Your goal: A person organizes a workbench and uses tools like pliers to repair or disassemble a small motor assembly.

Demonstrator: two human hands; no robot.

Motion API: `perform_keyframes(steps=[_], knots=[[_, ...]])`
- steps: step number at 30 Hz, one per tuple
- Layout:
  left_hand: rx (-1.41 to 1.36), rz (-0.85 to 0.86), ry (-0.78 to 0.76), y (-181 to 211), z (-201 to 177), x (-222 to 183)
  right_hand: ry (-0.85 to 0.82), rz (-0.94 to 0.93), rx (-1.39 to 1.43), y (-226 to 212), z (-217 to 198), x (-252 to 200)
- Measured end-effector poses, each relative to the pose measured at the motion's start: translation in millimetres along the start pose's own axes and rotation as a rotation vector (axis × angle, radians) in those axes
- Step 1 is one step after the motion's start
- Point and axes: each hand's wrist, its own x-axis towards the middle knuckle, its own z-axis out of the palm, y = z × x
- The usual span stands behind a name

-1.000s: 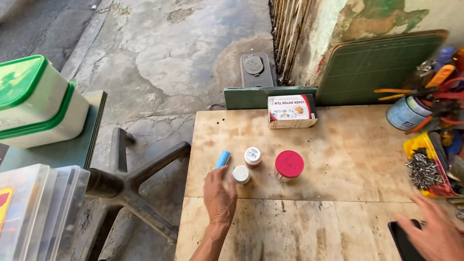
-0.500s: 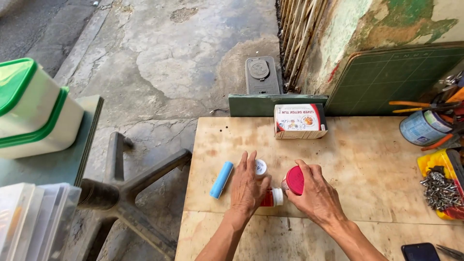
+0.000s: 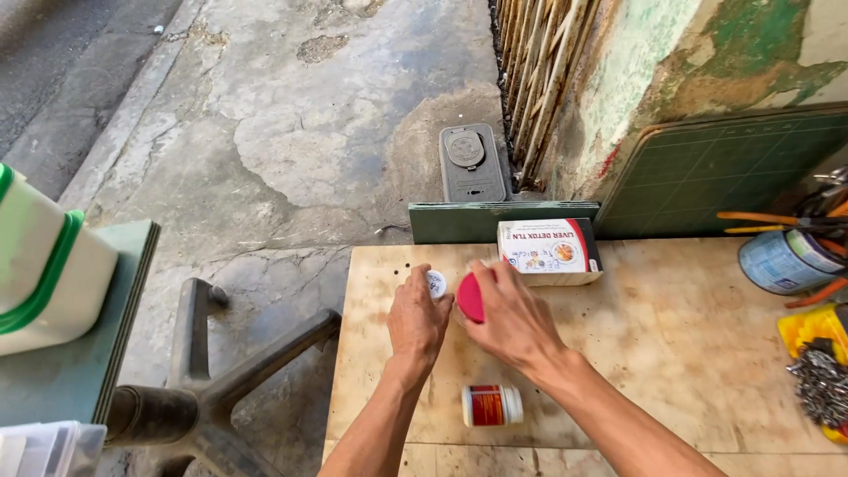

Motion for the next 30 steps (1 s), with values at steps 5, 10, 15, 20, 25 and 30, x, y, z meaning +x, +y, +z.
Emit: perform_keyframes(steps=[5,10,15,20,25,30], knots=[[-0.045,0.019,-0.054,-21.2,5.5,35.1,0.05,-0.068,-0.269,29.9,48.0,65.0],[-0.189,0.164,-0.084,-14.1,4.9,21.2,0.013,-0.158,-0.14,24.8,-7.7,31.2],[-0.269,0.347,0.097,8.3,-1.4,-98.2,-0.019,0.482,0.21,-3.8,-98.6,-79.9],[0.343,0.494,-0.386,0.0,69.7,-136.4,-0.086,0.338,0.111,104.4,57.8,-243.8],[0.345,0.258,-0.497,3.1,47.4,-112.6,-0.386,0.155,0.163,124.2,120.2,-337.6],[0.023,-0.114,-0.09,31.9,-4.4,-80.3,-0.426,0.097,0.332,91.7,81.3,-363.8]])
